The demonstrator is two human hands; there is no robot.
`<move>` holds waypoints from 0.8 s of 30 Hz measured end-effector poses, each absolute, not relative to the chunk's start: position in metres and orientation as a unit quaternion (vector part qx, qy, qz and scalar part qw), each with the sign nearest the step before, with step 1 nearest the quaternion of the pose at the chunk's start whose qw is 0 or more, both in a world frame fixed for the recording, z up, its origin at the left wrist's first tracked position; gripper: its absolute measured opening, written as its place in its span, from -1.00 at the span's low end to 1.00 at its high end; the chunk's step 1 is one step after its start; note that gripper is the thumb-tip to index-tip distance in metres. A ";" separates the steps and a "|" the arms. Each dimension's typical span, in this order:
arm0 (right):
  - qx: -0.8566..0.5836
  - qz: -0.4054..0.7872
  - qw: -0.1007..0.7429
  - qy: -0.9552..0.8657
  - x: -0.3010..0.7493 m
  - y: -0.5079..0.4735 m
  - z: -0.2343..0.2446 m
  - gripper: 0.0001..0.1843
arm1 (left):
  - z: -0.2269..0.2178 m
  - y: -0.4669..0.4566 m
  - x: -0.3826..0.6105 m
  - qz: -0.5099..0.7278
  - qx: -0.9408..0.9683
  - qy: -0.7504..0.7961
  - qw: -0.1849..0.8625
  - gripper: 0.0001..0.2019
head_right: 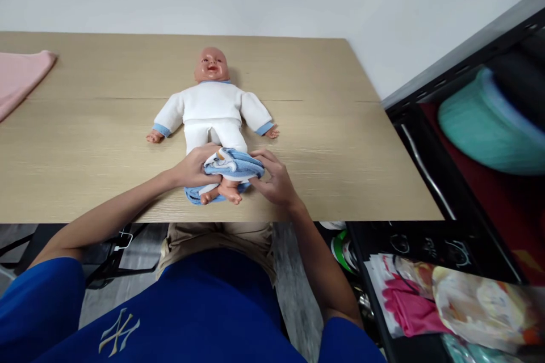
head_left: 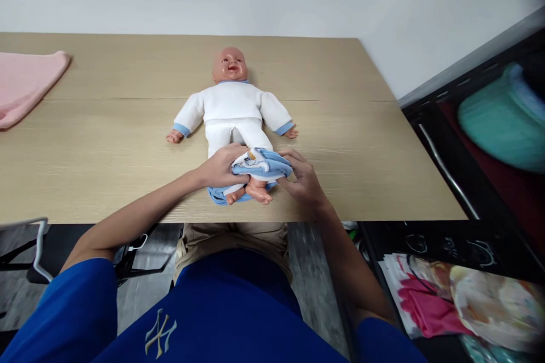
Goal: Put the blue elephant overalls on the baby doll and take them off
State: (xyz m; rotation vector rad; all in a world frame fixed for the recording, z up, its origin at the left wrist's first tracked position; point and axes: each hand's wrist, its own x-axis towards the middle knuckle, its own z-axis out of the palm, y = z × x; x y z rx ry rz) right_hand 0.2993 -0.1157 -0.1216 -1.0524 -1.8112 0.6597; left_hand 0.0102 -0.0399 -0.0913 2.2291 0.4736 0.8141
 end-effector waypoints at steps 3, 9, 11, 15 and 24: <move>-0.428 0.292 0.438 -0.734 0.301 -0.108 -0.116 -0.72 | -0.090 -0.042 0.009 0.312 0.855 0.216 0.353 -0.73; -0.443 0.329 0.423 -0.719 0.299 -0.101 -0.110 -0.72 | -0.084 -0.040 0.005 0.279 0.829 0.209 0.437 -0.49; -0.438 0.335 0.424 -0.718 0.299 -0.099 -0.110 -0.70 | -0.081 -0.040 0.003 0.273 0.813 0.215 0.467 -0.47; -0.422 0.355 0.413 -0.725 0.306 -0.099 -0.104 -0.58 | -0.078 -0.040 0.002 0.262 0.759 0.234 0.548 -0.40; -0.411 0.391 0.423 -0.706 0.300 -0.086 -0.093 -0.48 | -0.080 -0.039 0.020 0.325 0.766 0.267 0.486 -0.52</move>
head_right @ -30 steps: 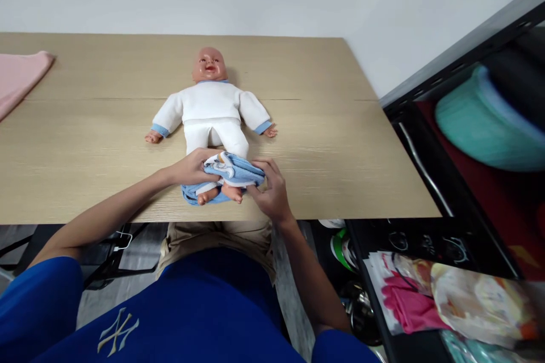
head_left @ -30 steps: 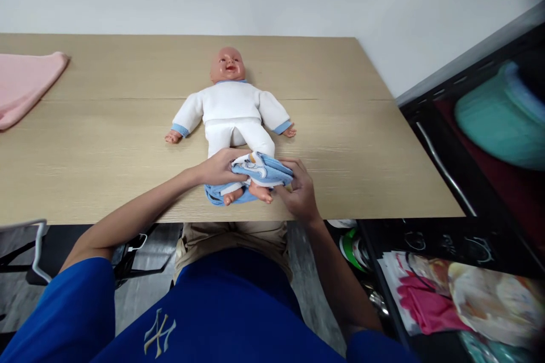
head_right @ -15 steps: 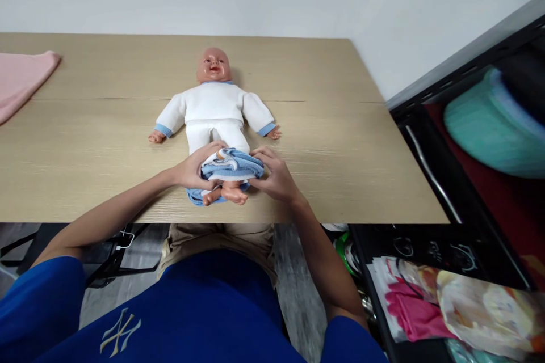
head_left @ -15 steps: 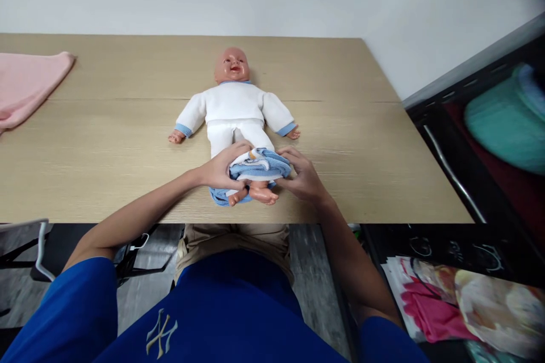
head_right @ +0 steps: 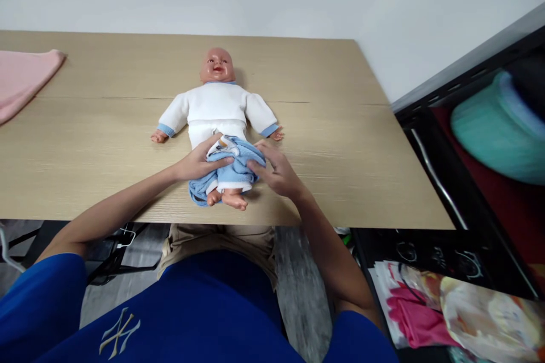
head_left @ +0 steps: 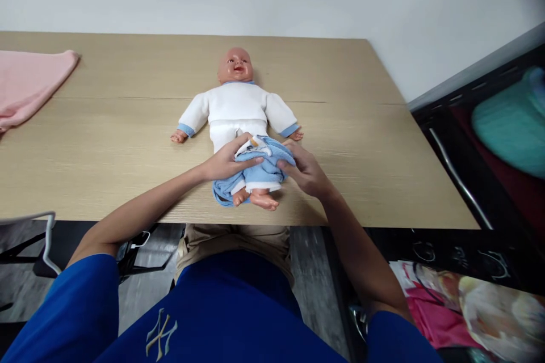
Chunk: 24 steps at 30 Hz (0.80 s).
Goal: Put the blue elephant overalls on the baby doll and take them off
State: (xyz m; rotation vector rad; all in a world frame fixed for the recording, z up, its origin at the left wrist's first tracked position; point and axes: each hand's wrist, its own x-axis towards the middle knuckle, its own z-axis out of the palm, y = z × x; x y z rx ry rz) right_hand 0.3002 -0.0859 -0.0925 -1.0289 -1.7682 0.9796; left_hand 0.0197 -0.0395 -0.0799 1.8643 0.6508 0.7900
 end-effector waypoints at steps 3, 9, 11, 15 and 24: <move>-0.437 0.430 0.444 -0.654 0.293 -0.070 -0.103 -0.38 | -0.067 -0.043 0.018 0.312 0.767 0.293 0.479 -0.51; -0.413 0.462 0.408 -0.671 0.298 -0.046 -0.112 -0.46 | -0.028 -0.050 -0.027 0.098 0.845 0.387 0.356 -0.46; -0.394 0.421 0.406 -0.709 0.298 -0.044 -0.111 -0.55 | -0.024 -0.050 -0.040 0.094 0.851 0.398 0.328 -0.49; -0.369 0.367 0.400 -0.754 0.293 -0.041 -0.107 -0.70 | -0.027 -0.052 -0.053 0.113 0.851 0.431 0.278 -0.53; -0.378 0.323 0.401 -0.770 0.277 -0.046 -0.102 -0.60 | -0.039 -0.058 -0.070 0.157 0.852 0.449 0.219 -0.63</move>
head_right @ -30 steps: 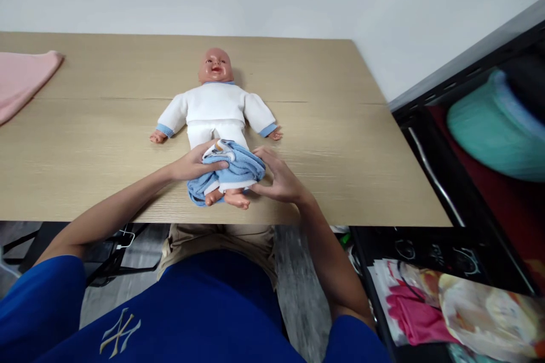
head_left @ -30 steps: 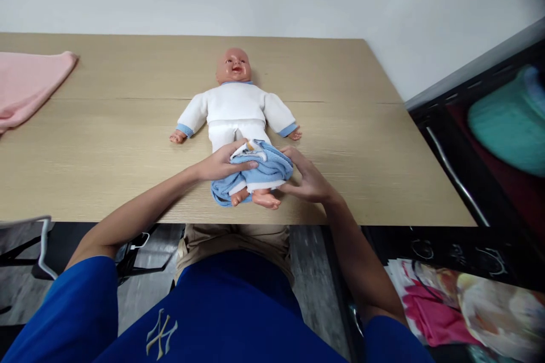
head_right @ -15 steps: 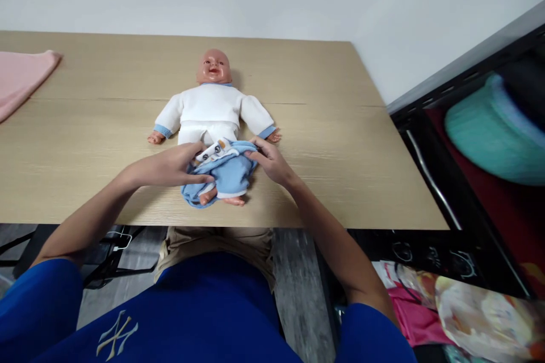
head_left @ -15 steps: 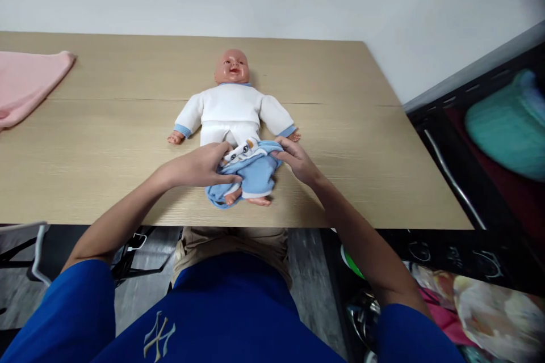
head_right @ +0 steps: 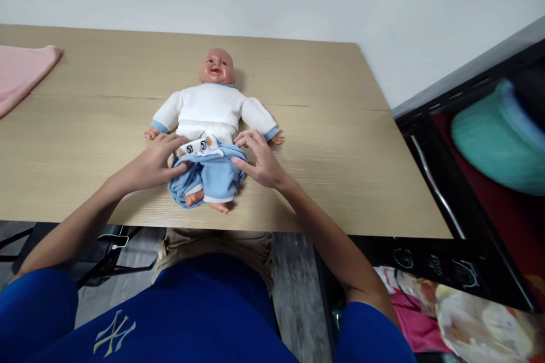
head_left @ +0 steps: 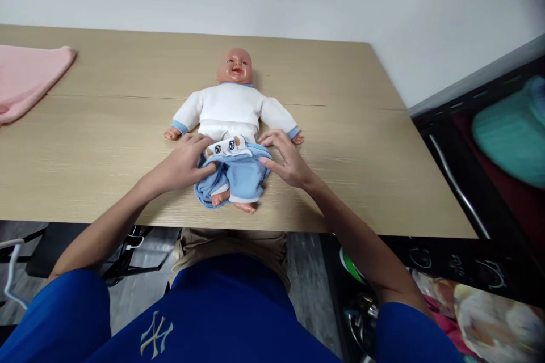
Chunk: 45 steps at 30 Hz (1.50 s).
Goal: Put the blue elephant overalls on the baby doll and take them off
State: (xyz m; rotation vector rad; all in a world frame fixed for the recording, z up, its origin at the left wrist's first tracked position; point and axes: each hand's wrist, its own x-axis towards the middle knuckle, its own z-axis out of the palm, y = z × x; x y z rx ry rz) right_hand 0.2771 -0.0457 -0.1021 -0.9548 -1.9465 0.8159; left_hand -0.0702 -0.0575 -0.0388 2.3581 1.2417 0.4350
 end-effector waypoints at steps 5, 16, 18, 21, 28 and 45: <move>-0.387 0.328 0.424 -0.750 0.258 -0.032 -0.104 -0.60 | -0.054 -0.035 -0.069 0.224 0.803 0.428 0.349 -0.65; -0.426 0.334 0.479 -0.691 0.245 -0.024 -0.120 -0.57 | -0.078 -0.027 -0.063 0.296 0.813 0.458 0.205 -0.80; -0.450 0.317 0.488 -0.677 0.242 -0.019 -0.122 -0.55 | -0.079 -0.018 -0.058 0.304 0.798 0.477 0.207 -0.83; -0.461 0.298 0.512 -0.661 0.238 -0.004 -0.126 -0.50 | -0.079 0.001 -0.054 0.314 0.772 0.494 0.248 -0.77; -0.450 0.364 0.534 -0.616 0.232 0.014 -0.139 -0.34 | -0.095 0.033 -0.056 0.369 0.724 0.438 0.384 -0.51; -0.456 0.448 0.497 -0.587 0.252 0.003 -0.139 -0.40 | -0.108 0.020 -0.075 0.366 0.736 0.352 0.449 -0.39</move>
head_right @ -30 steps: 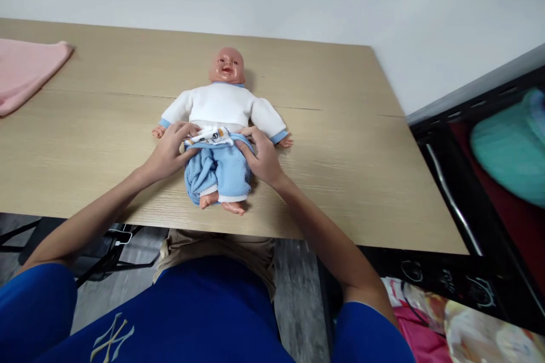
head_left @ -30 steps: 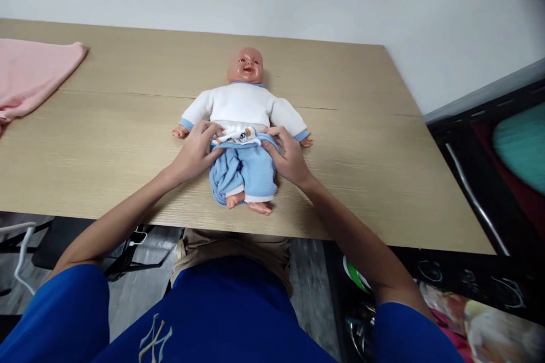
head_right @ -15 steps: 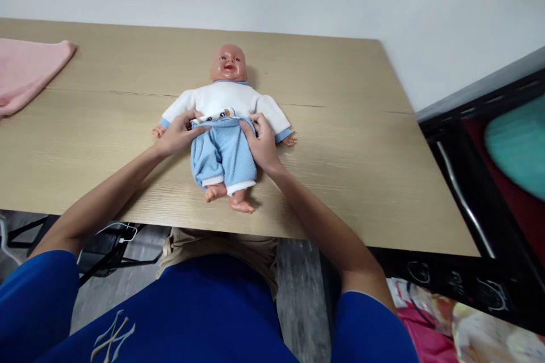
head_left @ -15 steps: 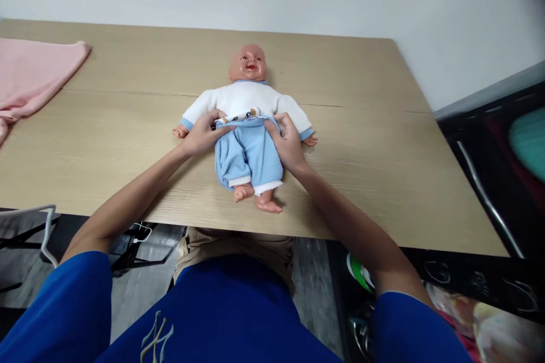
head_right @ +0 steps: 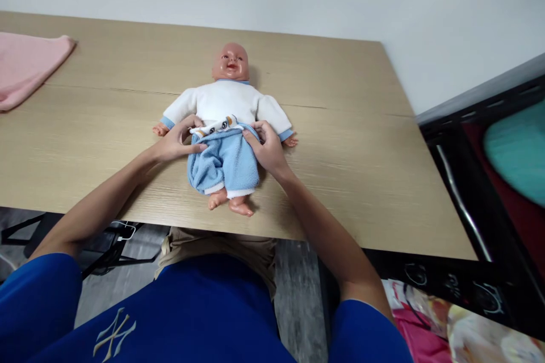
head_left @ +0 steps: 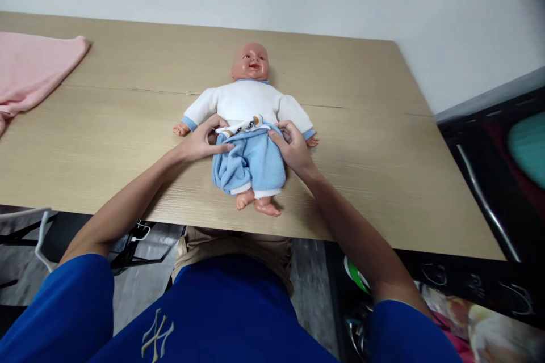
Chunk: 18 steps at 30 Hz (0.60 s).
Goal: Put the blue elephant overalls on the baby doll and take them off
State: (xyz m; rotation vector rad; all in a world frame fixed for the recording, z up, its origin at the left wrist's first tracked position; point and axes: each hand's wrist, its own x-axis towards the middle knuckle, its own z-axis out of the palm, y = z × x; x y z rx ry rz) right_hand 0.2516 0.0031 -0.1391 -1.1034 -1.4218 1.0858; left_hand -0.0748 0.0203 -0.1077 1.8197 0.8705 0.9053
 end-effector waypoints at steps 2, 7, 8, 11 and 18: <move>-0.466 0.498 0.452 -0.575 0.262 0.002 -0.138 -0.43 | -0.096 0.017 -0.084 0.324 0.765 0.337 0.442 -0.39; -0.468 0.602 0.397 -0.511 0.272 -0.001 -0.137 -0.48 | -0.070 0.012 -0.099 0.199 0.792 0.319 0.481 -0.47; -0.464 0.616 0.397 -0.497 0.269 -0.003 -0.138 -0.47 | -0.068 0.011 -0.100 0.194 0.791 0.319 0.485 -0.48; -0.452 0.657 0.403 -0.449 0.261 -0.007 -0.139 -0.36 | -0.071 0.009 -0.099 0.193 0.786 0.321 0.491 -0.55; -0.446 0.621 0.440 -0.471 0.257 -0.009 -0.142 -0.31 | -0.107 0.022 -0.089 0.275 0.723 0.319 0.548 -0.67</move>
